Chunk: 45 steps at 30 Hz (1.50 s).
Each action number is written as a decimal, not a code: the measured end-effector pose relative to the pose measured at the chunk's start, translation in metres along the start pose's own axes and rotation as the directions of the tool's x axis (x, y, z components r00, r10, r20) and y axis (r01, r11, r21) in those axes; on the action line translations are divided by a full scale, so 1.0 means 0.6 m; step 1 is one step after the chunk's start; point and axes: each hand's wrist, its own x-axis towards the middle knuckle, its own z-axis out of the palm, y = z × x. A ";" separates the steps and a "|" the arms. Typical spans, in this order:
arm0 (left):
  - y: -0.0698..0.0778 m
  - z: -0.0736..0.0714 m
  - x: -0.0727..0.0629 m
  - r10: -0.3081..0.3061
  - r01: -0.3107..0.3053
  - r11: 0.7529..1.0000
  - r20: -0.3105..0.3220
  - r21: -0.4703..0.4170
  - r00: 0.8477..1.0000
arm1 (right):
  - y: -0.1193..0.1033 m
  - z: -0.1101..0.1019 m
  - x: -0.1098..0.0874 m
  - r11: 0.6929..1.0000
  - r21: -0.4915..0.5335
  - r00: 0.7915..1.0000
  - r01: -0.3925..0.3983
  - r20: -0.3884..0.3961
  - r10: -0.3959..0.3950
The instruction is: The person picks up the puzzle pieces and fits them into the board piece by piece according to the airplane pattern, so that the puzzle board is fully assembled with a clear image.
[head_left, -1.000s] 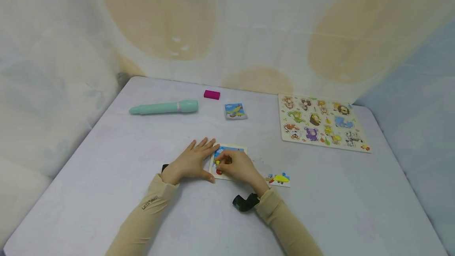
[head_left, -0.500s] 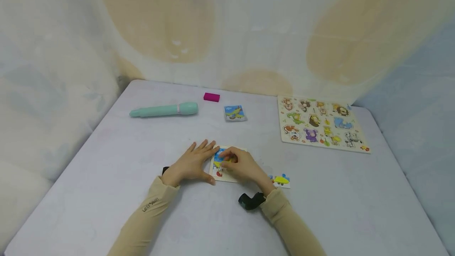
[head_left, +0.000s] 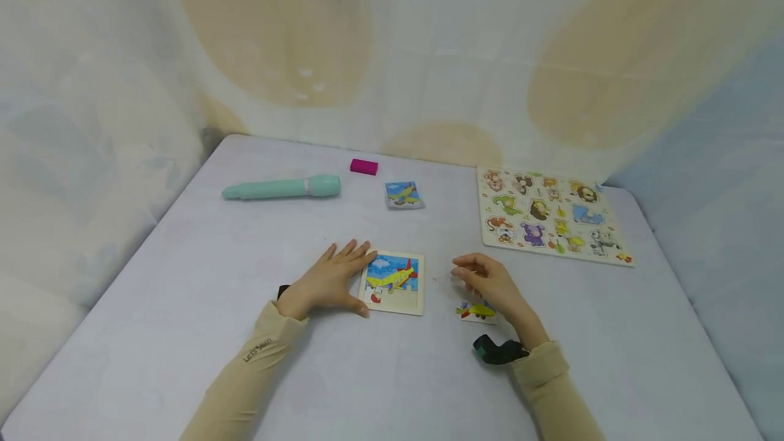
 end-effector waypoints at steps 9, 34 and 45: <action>0.001 -0.003 -0.001 -0.004 0.004 1.000 0.008 0.005 1.000 | 0.042 -0.015 -0.054 0.998 -0.004 0.997 -0.061 -0.041 0.060; 0.004 -0.004 0.000 -0.007 0.007 1.000 0.003 0.001 1.000 | 0.049 -0.012 -0.072 0.954 -0.246 0.985 0.172 0.070 -0.160; 0.001 0.000 0.002 -0.012 0.012 1.000 0.008 -0.003 1.000 | 0.052 -0.002 -0.061 0.981 -0.173 0.996 0.089 -0.009 -0.092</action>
